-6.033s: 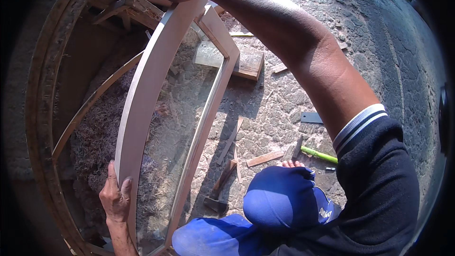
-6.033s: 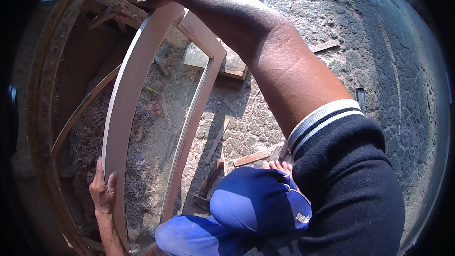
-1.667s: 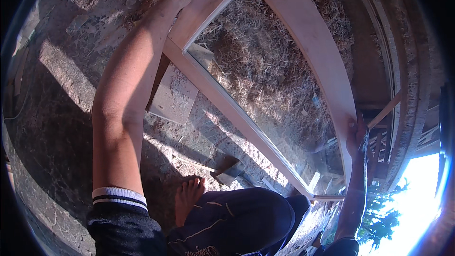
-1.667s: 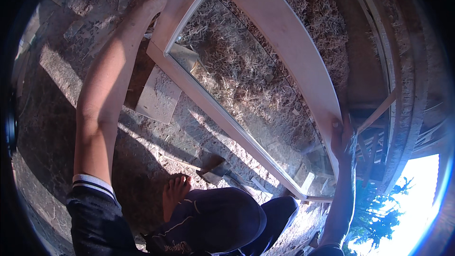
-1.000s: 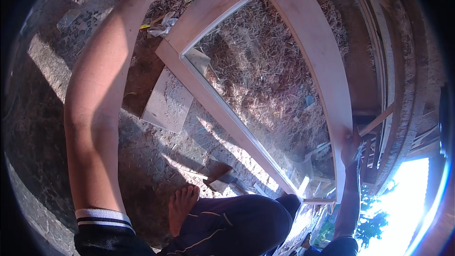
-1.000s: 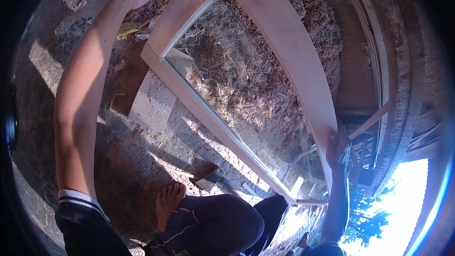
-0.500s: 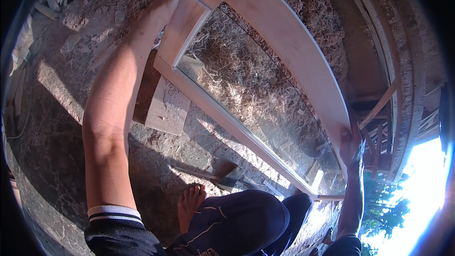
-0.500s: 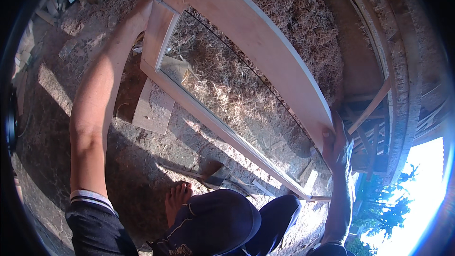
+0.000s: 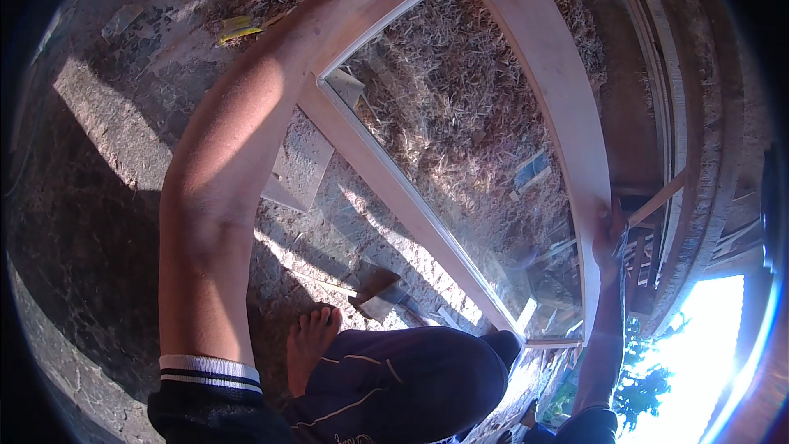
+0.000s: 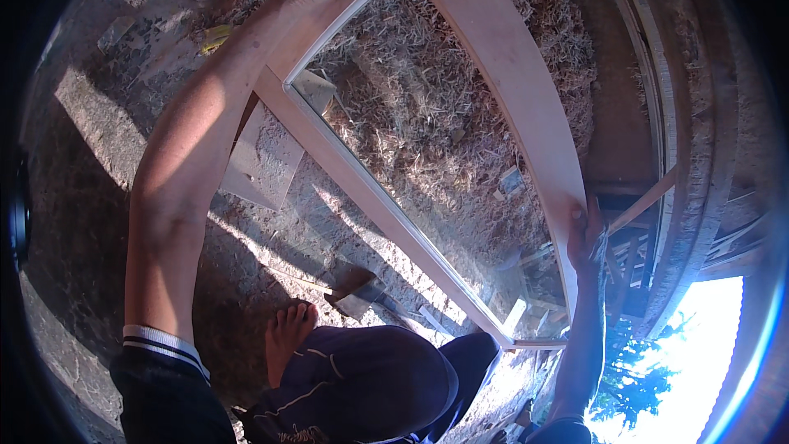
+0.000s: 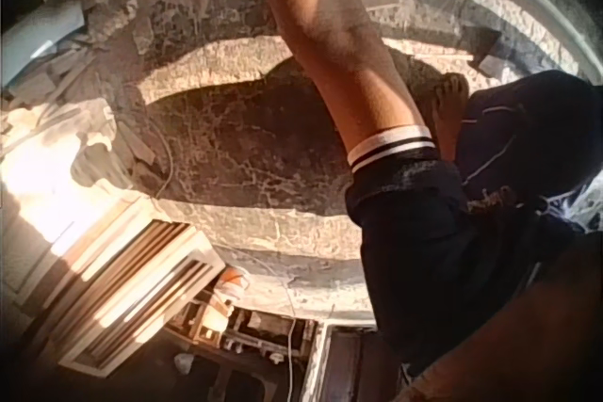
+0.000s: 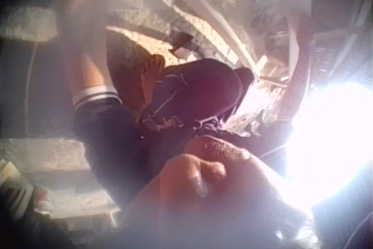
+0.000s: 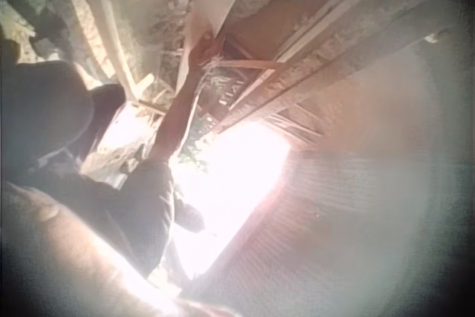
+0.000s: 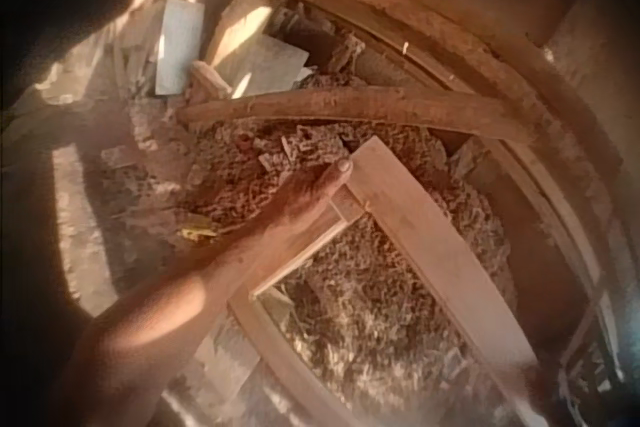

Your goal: The person assembles a curved wooden frame by hand, fitting pieces together and tapping them with a hammer. They then retrieve a glass pane and fit it into the frame, securing it with wooden strips and a hammer.

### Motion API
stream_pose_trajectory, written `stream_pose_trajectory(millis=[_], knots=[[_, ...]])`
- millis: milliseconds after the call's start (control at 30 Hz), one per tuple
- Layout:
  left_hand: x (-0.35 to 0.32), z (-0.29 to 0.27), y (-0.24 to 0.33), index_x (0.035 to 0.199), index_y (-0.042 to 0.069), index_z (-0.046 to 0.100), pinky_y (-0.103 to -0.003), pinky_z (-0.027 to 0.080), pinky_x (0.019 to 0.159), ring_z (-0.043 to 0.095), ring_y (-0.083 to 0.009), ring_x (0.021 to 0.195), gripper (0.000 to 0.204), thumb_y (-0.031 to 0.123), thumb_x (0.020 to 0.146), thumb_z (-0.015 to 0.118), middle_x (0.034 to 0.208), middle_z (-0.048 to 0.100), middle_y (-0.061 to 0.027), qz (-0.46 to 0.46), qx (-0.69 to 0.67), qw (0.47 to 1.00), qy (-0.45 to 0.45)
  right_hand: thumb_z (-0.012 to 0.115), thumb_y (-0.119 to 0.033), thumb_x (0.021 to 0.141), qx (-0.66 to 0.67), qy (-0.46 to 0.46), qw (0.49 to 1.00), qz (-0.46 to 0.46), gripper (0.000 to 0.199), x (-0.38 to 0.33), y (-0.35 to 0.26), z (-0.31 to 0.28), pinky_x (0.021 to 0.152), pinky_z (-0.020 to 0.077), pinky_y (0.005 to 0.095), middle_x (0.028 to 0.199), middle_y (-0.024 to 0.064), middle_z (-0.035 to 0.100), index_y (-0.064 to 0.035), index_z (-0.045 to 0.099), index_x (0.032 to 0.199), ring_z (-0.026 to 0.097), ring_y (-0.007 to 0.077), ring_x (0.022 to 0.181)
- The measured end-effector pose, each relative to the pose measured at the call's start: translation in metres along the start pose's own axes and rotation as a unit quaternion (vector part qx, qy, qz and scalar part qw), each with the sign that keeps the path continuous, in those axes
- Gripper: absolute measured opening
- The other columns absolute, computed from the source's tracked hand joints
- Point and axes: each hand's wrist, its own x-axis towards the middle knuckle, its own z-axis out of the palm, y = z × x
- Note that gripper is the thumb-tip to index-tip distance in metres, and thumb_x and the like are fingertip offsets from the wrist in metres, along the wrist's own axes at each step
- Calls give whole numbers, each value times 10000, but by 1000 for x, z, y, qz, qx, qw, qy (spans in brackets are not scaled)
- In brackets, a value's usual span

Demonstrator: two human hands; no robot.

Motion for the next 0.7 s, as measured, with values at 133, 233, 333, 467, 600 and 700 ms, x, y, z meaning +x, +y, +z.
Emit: stream_pose_trajectory(millis=[133, 233, 333, 467, 600, 700], knots=[[0, -2, -4, 1350, 57, 653, -526, 459, 1063, 590, -350, 1267, 762, 698, 1022, 403, 1325, 648, -187, 31, -22, 999, -8, 493, -332, 1067, -25, -11, 999, 24, 521, 2, -12, -3, 751, 537, 445, 1009, 247, 726, 59, 527, 1411, 715, 358, 825], [1, -6, -4, 1328, 56, 672, -522, 456, 1073, 590, -351, 1272, 773, 712, 1011, 412, 1335, 647, -187, -8, -12, 1000, -24, 481, -362, 1076, 49, -1, 999, -5, 548, 3, -12, -2, 733, 531, 433, 1000, 226, 735, 48, 511, 1439, 707, 299, 796], [4, -4, -6, 1260, 62, 716, -525, 460, 1061, 602, -347, 1254, 792, 744, 989, 420, 1301, 667, -185, -51, -29, 997, -55, 468, -407, 1080, 39, -21, 999, 4, 591, 4, -3, -1, 723, 526, 421, 1012, 219, 739, 46, 496, 1458, 695, 259, 782], [5, 2, -9, 1131, 70, 770, -531, 480, 1009, 636, -338, 1186, 811, 789, 955, 436, 1174, 714, -178, -40, -27, 999, 19, 475, -424, 1077, 10, -44, 997, 58, 604, 4, 9, -4, 785, 530, 423, 1066, 237, 727, 53, 504, 1447, 706, 281, 873], [-2, 0, -2, 1221, 61, 716, -527, 495, 986, 625, -354, 1203, 752, 733, 973, 486, 1233, 686, -169, -57, -11, 998, -6, 494, -384, 1076, -60, -51, 993, 83, 566, 5, 5, -5, 851, 529, 434, 1112, 245, 714, 50, 513, 1438, 707, 306, 988], [-21, 14, 23, 1321, 40, 631, -542, 491, 971, 622, -369, 1161, 653, 608, 1007, 548, 1272, 649, -172, 55, 128, 961, 240, 504, -381, 1069, -20, -33, 995, 95, 556, 4, -11, -4, 825, 534, 440, 1066, 233, 725, 38, 517, 1435, 716, 309, 952]])
